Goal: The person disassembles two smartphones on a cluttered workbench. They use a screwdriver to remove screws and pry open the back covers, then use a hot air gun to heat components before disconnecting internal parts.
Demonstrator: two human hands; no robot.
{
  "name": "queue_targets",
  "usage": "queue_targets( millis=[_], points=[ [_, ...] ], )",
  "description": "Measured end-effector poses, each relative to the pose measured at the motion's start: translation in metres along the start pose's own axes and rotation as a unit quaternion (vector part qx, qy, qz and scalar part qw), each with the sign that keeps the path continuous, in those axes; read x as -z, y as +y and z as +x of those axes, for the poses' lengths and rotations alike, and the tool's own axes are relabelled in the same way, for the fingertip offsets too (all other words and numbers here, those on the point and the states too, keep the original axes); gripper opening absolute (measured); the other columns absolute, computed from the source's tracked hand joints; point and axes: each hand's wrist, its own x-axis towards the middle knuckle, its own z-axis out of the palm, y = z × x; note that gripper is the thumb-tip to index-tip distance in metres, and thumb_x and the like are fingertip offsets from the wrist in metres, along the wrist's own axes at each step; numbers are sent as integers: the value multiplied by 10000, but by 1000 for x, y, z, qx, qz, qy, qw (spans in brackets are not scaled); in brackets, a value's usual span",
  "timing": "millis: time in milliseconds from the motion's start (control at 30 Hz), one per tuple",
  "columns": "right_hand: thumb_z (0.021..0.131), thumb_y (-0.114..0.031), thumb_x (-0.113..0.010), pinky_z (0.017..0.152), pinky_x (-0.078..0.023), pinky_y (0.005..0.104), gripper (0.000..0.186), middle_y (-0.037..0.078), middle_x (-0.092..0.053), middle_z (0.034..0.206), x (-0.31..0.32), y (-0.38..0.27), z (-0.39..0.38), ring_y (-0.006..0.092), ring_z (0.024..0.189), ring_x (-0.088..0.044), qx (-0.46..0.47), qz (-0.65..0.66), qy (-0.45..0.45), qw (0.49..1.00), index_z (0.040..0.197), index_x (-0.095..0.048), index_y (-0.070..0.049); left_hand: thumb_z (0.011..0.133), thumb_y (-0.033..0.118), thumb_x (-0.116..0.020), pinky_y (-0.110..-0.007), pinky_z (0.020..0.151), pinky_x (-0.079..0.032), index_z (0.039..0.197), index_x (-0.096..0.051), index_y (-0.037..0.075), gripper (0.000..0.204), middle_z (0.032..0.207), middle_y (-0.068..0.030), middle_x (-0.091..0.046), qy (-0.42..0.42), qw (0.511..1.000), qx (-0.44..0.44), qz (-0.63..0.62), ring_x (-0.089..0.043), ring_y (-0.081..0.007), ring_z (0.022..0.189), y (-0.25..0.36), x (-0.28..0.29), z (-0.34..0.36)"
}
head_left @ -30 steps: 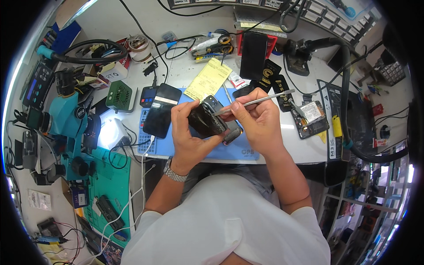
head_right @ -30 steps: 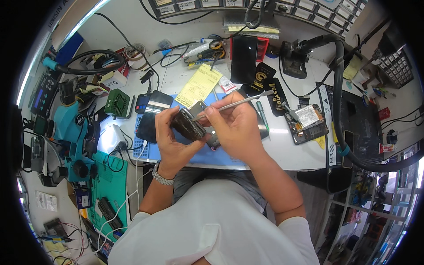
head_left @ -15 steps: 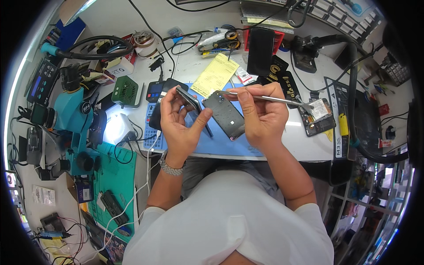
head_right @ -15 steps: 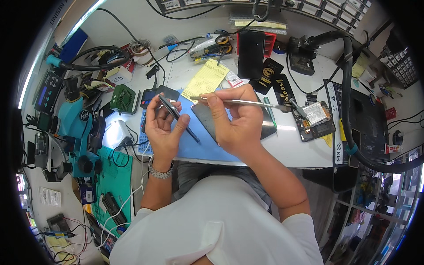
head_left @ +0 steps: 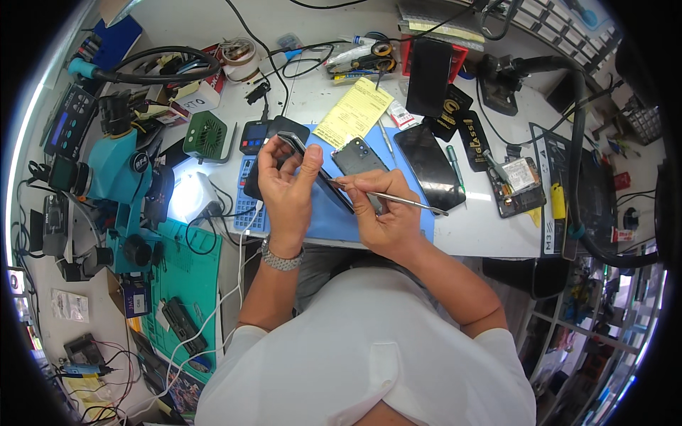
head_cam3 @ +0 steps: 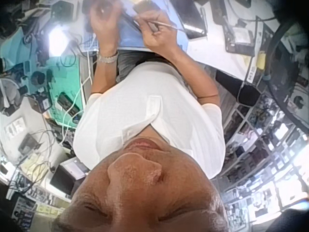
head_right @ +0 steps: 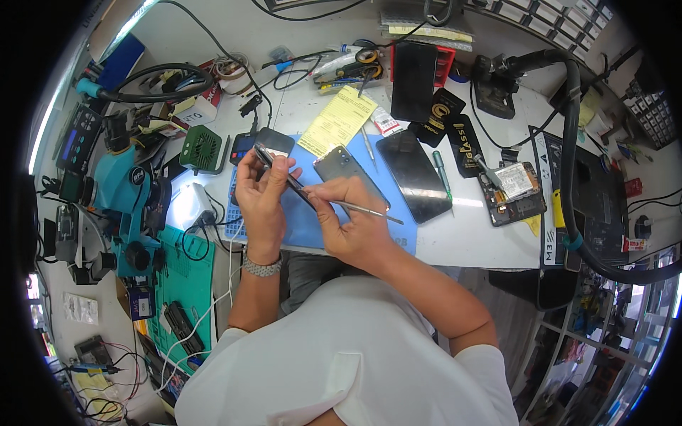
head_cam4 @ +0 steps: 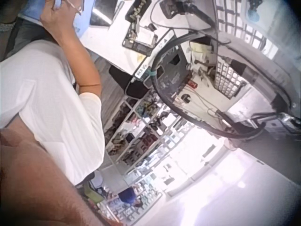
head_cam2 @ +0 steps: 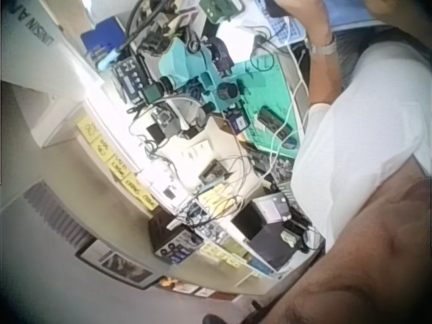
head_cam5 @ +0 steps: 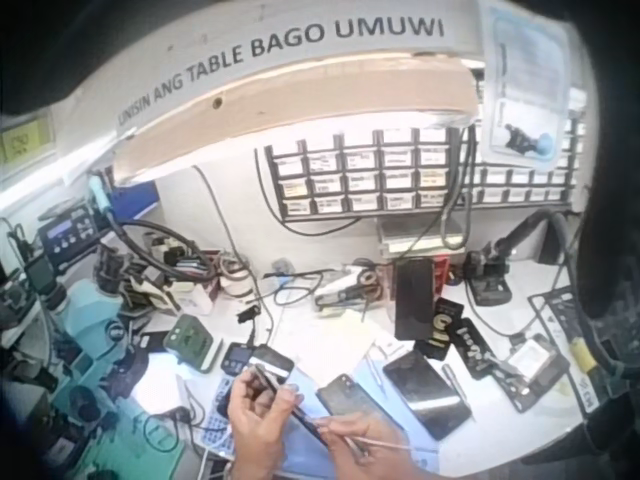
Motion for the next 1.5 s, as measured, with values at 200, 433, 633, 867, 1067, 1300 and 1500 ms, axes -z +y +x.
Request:
queue_targets(
  millis=[200, 433, 633, 867, 1067, 1300, 1500],
  points=[
    [937, 81, -742, 804, -625, 372, 223, 185, -763, 1091, -4, -7, 8, 307, 946, -780, 103, -63, -8, 993, 1104, -628, -15, 998, 132, -791, -397, 897, -654, 1406, -466, -63, 557, 1206, -131, -619, -2, 1000, -6, 13, -729, -230, 1072, -4, 4, 1],
    [939, 74, -748, 823, -620, 351, 190, 161, -766, 1079, -6, 5, 8, 286, 941, -781, 62, -44, 10, 997, 1085, -656, -5, 1003, 141, -786, -394, 890, -653, 1418, -459, -74, 570, 1233, -131, -607, -6, 1000, -2, 13, -733, -235, 1084, -6, 9, 3],
    [954, 55, -752, 791, -626, 317, 148, 143, -761, 1036, -9, 15, 6, 237, 894, -781, 18, 3, 41, 999, 1074, -674, 17, 1006, 126, -776, -381, 891, -647, 1425, -461, -77, 563, 1255, -139, -614, -13, 1000, 2, 1, -731, -234, 1099, -5, 9, 4],
    [957, 52, -751, 766, -624, 288, 88, 120, -744, 982, -10, 9, 12, 194, 865, -774, -49, 55, 63, 995, 1033, -717, 22, 945, 43, -824, -317, 934, -600, 1431, -456, -78, 622, 1302, -143, -578, -18, 999, 33, -27, -657, -206, 1140, 3, 7, 4],
    [934, 41, -768, 730, -588, 289, 96, 121, -739, 967, -1, 13, 9, 184, 808, -755, -14, -24, 6, 1000, 1017, -726, 20, 934, 8, -817, -331, 956, -604, 1433, -464, -86, 618, 1316, -148, -586, -23, 999, 31, -28, -670, -218, 1145, 8, 5, 0],
    [936, 17, -779, 736, -584, 293, 56, 113, -731, 938, 5, 2, 17, 180, 802, -756, -138, 27, -20, 990, 963, -732, 31, 898, -23, -829, -370, 988, -609, 1456, -438, -36, 682, 1402, -195, -571, -42, 997, 45, -37, -658, -276, 1240, 10, 14, -1],
    [981, -12, -753, 787, -592, 291, 74, 95, -740, 965, 14, 3, 14, 162, 876, -761, -190, 44, -23, 981, 1015, -701, 29, 815, -38, -897, -414, 1051, -584, 1444, -305, 91, 874, 1480, -219, -488, -63, 998, 9, -10, -617, -294, 1307, 6, 9, -8]
  ],
)
